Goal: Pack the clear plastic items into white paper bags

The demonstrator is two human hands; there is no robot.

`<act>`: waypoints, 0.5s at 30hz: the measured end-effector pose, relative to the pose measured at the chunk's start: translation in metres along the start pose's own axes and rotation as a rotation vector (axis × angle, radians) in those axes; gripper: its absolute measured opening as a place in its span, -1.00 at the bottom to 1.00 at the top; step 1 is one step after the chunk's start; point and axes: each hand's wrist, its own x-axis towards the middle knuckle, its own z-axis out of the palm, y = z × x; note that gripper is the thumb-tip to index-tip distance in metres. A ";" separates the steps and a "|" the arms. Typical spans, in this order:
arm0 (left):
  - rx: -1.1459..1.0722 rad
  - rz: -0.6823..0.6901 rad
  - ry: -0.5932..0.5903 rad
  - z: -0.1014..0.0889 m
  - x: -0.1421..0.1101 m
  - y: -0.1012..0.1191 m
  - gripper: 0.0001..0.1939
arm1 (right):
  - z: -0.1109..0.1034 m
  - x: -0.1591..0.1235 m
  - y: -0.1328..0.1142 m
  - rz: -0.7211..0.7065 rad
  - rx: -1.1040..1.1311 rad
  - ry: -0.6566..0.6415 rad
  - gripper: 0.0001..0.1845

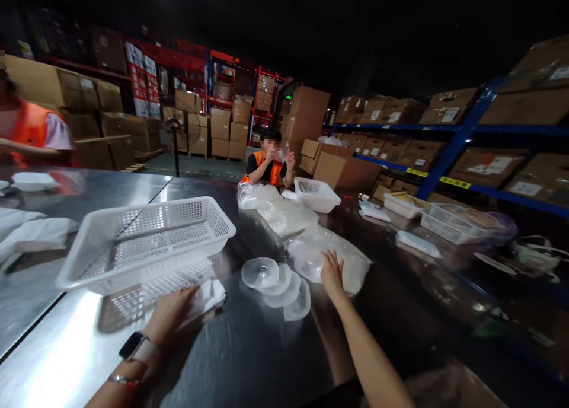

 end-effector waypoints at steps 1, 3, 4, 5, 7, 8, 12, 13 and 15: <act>-0.004 -0.014 -0.001 -0.001 0.001 -0.001 -0.47 | 0.000 0.001 -0.017 -0.012 0.007 -0.002 -0.41; -0.002 -0.031 -0.013 -0.004 0.000 -0.002 -0.50 | -0.001 -0.016 -0.055 -0.118 0.031 -0.037 -0.46; -0.007 -0.031 -0.016 -0.005 -0.001 -0.002 -0.53 | -0.002 -0.032 -0.074 -0.199 0.040 -0.071 -0.49; -0.011 -0.024 -0.017 -0.007 -0.003 -0.002 -0.57 | -0.003 -0.052 -0.091 -0.301 0.023 -0.121 -0.48; -0.012 0.015 -0.024 -0.012 -0.008 0.001 -0.68 | -0.002 -0.091 -0.115 -0.425 -0.062 -0.216 -0.25; -0.010 0.039 -0.028 -0.014 -0.010 0.003 -0.71 | 0.001 -0.105 -0.121 -0.457 -0.108 -0.243 -0.17; 0.000 0.083 -0.043 -0.017 -0.014 0.009 -0.70 | 0.020 -0.097 -0.116 -0.444 -0.223 -0.224 -0.34; 0.000 0.070 -0.040 -0.016 -0.013 0.009 -0.68 | 0.024 -0.082 -0.110 -0.433 -0.234 -0.209 -0.39; 0.002 0.032 -0.027 -0.015 -0.012 0.009 -0.65 | 0.030 -0.047 -0.102 -0.390 -0.243 -0.206 -0.47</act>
